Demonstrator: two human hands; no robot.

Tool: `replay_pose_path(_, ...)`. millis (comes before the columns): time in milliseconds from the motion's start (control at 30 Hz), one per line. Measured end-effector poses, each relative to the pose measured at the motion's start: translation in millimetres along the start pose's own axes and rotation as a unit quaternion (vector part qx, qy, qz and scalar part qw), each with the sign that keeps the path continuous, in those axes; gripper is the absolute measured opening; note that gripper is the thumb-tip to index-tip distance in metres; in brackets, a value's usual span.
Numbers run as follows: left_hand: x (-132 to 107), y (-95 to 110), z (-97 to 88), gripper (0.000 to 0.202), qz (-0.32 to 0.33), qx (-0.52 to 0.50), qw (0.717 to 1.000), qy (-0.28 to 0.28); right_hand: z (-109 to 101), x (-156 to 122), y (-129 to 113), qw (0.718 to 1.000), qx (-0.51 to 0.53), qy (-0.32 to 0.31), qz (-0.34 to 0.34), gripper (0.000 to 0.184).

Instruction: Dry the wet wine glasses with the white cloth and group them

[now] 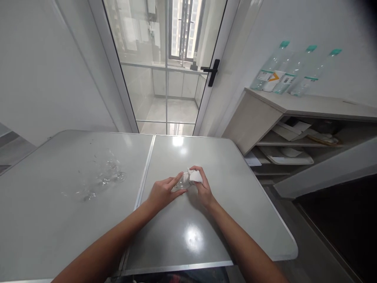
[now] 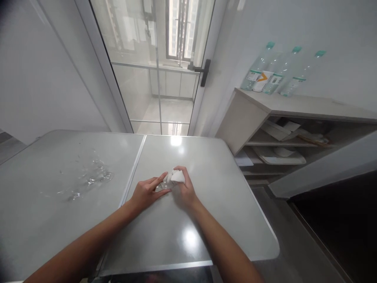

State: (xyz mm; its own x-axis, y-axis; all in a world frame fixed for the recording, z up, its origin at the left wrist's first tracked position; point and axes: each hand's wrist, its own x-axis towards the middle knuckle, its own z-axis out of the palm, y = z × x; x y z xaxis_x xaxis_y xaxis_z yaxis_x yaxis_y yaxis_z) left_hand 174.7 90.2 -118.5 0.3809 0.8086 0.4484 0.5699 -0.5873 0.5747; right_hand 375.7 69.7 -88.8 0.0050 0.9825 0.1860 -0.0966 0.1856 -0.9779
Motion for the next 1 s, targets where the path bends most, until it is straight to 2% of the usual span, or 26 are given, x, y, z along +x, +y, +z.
replay_pose_path(100,7.7,8.9,-9.9,0.061,-0.046,-0.102,0.992,-0.059,-5.7,-2.5,1.7,0.997,-0.047,-0.009,-0.057,0.029)
replay_pose_path(167,12.5,14.6,-15.9,0.059,-0.077,-0.190,0.971,-0.124,-9.2,-4.2,3.3,0.995,-0.057,-0.008,-0.087,0.034)
replay_pose_path(233,15.1,17.1,-18.8,0.057,-0.094,-0.233,0.955,-0.155,-10.6,-5.1,4.6,0.995,-0.049,-0.010,-0.088,0.036)
replay_pose_path(267,15.3,16.7,-19.0,0.057,-0.096,-0.226,0.958,-0.150,-10.2,-5.1,5.1,0.996,-0.042,-0.013,-0.081,0.038)
replay_pose_path(333,13.9,12.1,-17.5,0.060,-0.077,-0.163,0.978,-0.106,-7.8,-3.9,5.9,0.997,-0.036,-0.029,-0.058,0.042)
replay_pose_path(433,9.5,-0.1,-13.9,0.059,-0.010,-0.043,0.998,-0.043,-3.1,-0.4,6.4,0.996,-0.040,-0.076,-0.002,0.049)
replay_pose_path(533,5.4,-9.6,-11.1,0.054,0.045,0.009,0.998,-0.043,-1.2,2.6,5.5,0.993,-0.039,-0.100,0.046,0.051)
replay_pose_path(667,3.0,-8.6,-8.1,0.056,0.062,0.034,0.996,-0.053,-2.7,2.5,1.9,0.991,-0.007,-0.104,0.087,0.050)
replay_pose_path(733,3.9,-2.6,-8.9,0.061,0.043,0.046,0.995,-0.080,-3.6,1.8,0.8,0.989,0.011,-0.108,0.104,0.047)
replay_pose_path(833,8.9,9.5,-15.4,0.063,-0.021,0.023,0.989,-0.143,-4.6,1.5,1.9,0.987,0.029,-0.106,0.121,0.038)
replay_pose_path(933,16.1,19.4,-25.5,0.055,-0.106,-0.103,0.972,-0.184,-5.9,1.8,4.8,0.990,0.020,-0.100,0.100,0.030)
replay_pose_path(1000,20.2,22.7,-31.3,0.055,-0.179,-0.224,0.933,-0.217,-7.4,1.6,6.7,0.994,-0.005,-0.097,0.052,0.029)
